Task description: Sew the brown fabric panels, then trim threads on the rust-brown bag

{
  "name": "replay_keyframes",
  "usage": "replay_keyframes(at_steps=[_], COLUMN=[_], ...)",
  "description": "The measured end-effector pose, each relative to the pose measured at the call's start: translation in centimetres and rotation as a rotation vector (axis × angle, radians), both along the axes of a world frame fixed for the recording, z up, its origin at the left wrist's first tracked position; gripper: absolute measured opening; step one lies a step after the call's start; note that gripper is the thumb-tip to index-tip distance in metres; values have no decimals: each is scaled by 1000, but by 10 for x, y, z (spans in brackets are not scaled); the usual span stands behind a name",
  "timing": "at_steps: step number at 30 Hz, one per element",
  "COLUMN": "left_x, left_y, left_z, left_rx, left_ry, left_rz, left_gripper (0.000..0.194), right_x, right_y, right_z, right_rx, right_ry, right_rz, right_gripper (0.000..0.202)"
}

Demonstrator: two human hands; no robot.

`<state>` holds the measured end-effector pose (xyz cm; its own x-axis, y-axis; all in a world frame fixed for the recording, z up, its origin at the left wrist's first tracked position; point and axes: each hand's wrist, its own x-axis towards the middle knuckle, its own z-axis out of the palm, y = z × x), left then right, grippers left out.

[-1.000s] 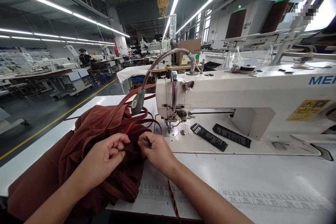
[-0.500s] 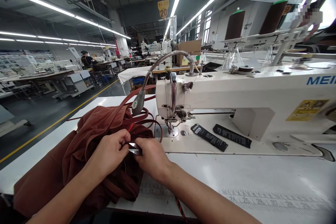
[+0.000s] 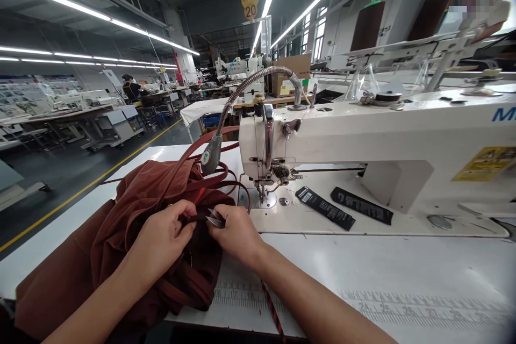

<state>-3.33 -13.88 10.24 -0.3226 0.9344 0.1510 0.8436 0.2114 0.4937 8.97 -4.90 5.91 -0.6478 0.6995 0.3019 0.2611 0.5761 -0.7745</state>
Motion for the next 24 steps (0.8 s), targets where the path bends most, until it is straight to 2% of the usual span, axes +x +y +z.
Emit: replay_keyframes(at_steps=[3,7,9,16,19,21,24], left_x=[-4,-7,-7,-6,-6,-6,-5], left_y=[0,-1,0,1,0,-1,-1], left_z=[-5,-7,-7,-7,-6,-5,-4], left_rx=[27,81,111,77,56,52,48], left_ry=[10,136,132,30,-44,-63,-63], left_rz=[-17,-177,-209,-91,-48,-41,-47], left_gripper=[8,12,18,25,29,31,32], right_x=[-1,-2,-2,0,7,14,23], right_y=[1,0,0,1,-10,-21,-35], right_z=[-2,-2,-2,-2,6,13,18], right_rx=[-60,-109,-117,-95,-12,103,243], right_ry=[33,61,69,34,-28,-102,-258], right_rz=[3,-9,2,15,-92,-156,-116], right_gripper=[15,19,19,16,11,18,13])
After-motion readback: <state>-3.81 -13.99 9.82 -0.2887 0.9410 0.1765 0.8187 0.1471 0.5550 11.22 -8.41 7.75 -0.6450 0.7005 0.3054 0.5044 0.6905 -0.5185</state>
